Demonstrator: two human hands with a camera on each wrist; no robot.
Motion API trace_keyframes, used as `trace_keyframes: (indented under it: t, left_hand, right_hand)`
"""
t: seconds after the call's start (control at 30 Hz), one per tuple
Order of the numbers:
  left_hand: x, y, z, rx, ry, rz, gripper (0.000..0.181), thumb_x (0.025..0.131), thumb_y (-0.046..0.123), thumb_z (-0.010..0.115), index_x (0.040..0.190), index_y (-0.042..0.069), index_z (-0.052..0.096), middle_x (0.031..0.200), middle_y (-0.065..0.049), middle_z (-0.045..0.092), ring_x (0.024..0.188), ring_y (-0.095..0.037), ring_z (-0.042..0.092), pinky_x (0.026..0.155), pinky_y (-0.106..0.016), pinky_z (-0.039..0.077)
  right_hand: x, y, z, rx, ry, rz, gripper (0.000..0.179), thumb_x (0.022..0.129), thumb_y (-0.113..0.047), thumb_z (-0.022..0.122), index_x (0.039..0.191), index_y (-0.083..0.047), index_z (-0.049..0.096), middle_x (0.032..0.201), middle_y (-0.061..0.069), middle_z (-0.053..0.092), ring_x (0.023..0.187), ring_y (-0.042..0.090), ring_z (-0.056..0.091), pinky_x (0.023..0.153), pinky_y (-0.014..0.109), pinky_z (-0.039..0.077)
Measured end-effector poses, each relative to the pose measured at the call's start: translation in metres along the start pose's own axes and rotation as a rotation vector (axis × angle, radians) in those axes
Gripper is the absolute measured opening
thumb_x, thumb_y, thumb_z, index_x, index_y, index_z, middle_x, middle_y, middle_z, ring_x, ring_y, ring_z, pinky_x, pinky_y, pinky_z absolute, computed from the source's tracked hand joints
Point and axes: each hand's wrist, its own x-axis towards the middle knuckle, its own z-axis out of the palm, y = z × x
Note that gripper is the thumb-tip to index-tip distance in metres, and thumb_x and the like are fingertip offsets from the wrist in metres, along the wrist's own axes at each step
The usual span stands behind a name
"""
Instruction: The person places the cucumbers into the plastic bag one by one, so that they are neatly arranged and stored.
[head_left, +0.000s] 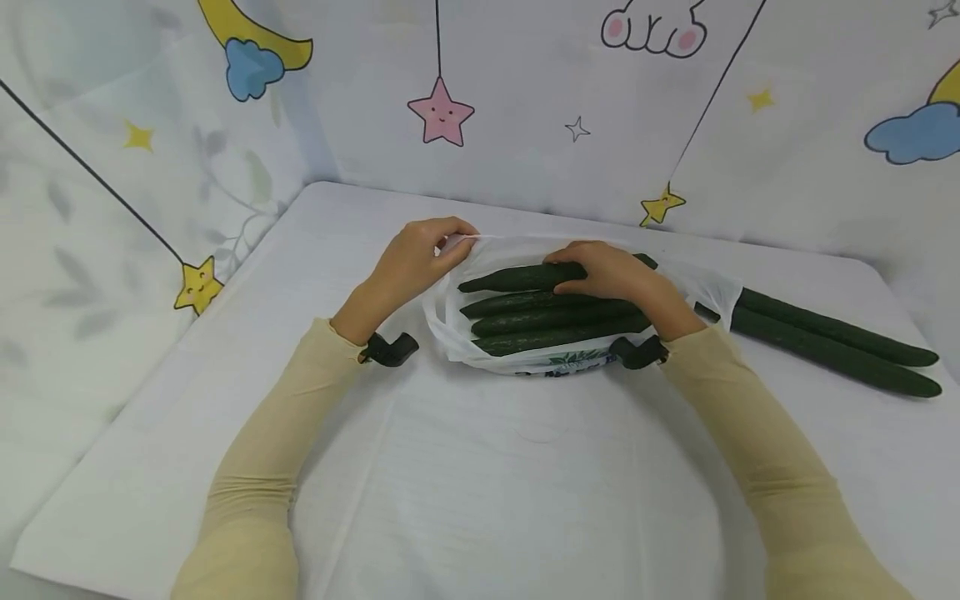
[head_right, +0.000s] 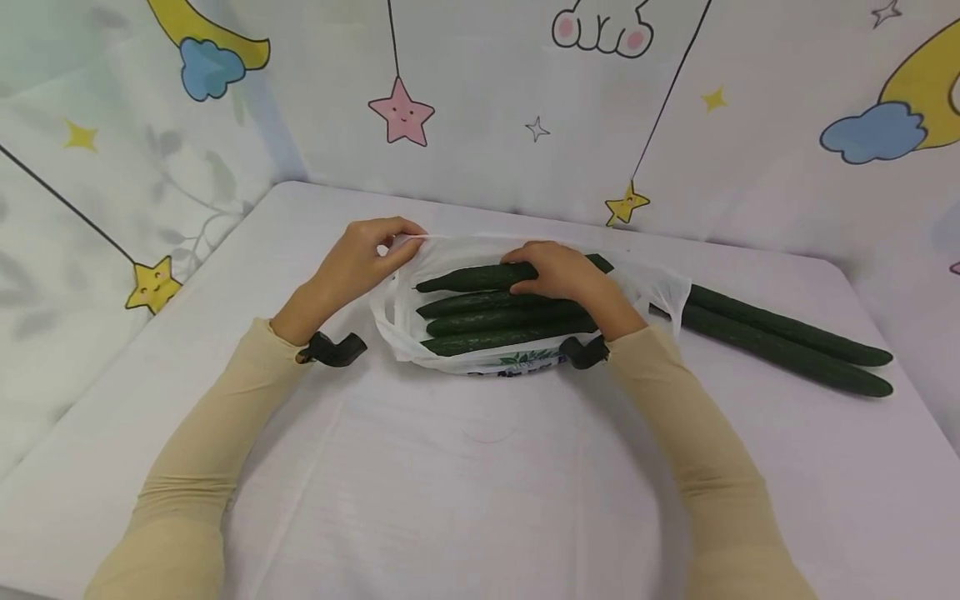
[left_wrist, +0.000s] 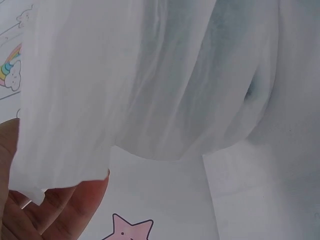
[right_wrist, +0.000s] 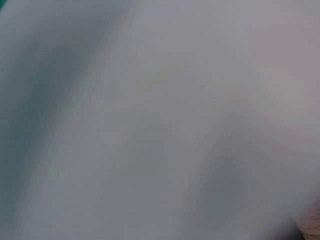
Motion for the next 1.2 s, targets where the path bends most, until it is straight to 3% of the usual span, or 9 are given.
trace_keyframes:
  t: [0.2, 0.57, 0.73, 1.0, 1.2]
  left_hand:
    - [0.0, 0.001, -0.0005, 0.009, -0.007, 0.003, 0.018, 0.098, 0.017, 0.06, 0.108, 0.006, 0.071, 0.099, -0.006, 0.072, 0.08, -0.02, 0.057, 0.072, -0.032, 0.045]
    - [-0.0008, 0.001, 0.0003, 0.017, -0.005, 0.011, 0.019, 0.098, 0.017, 0.061, 0.109, 0.006, 0.071, 0.097, -0.006, 0.071, 0.079, -0.019, 0.057, 0.071, -0.031, 0.044]
    - [-0.0002, -0.0002, 0.001, 0.017, 0.002, 0.013, 0.019, 0.098, 0.017, 0.061, 0.109, 0.006, 0.071, 0.095, -0.006, 0.071, 0.078, -0.019, 0.057, 0.07, -0.032, 0.044]
    - [-0.0002, 0.0001, 0.0009, 0.021, -0.006, -0.007, 0.019, 0.098, 0.018, 0.061, 0.109, 0.006, 0.071, 0.098, -0.006, 0.071, 0.079, -0.019, 0.058, 0.071, -0.032, 0.045]
    - [0.0, 0.0001, 0.0013, 0.026, -0.014, -0.007, 0.019, 0.098, 0.017, 0.061, 0.109, 0.006, 0.071, 0.1, -0.006, 0.072, 0.079, -0.02, 0.057, 0.071, -0.032, 0.044]
  right_hand:
    - [-0.0044, 0.0024, -0.0014, 0.014, 0.017, -0.016, 0.048, 0.092, -0.015, 0.069, 0.135, -0.001, 0.055, 0.136, 0.02, 0.056, 0.128, 0.037, 0.049, 0.105, 0.05, 0.039]
    - [-0.0039, 0.0041, 0.0063, -0.059, 0.082, -0.05, 0.049, 0.092, -0.014, 0.068, 0.138, -0.004, 0.054, 0.135, 0.017, 0.058, 0.123, 0.036, 0.054, 0.1, 0.051, 0.043]
    - [-0.0017, 0.0039, 0.0048, -0.081, 0.072, -0.056, 0.049, 0.093, -0.015, 0.067, 0.139, -0.004, 0.053, 0.135, 0.018, 0.057, 0.122, 0.037, 0.055, 0.099, 0.053, 0.043]
    - [-0.0004, 0.0045, 0.002, -0.019, 0.018, -0.033, 0.047, 0.095, -0.014, 0.064, 0.139, -0.001, 0.052, 0.138, 0.019, 0.054, 0.129, 0.037, 0.049, 0.105, 0.051, 0.038]
    - [-0.0045, 0.007, 0.0036, -0.012, 0.049, -0.027, 0.046, 0.095, -0.011, 0.064, 0.138, -0.001, 0.052, 0.139, 0.019, 0.053, 0.129, 0.037, 0.048, 0.105, 0.051, 0.038]
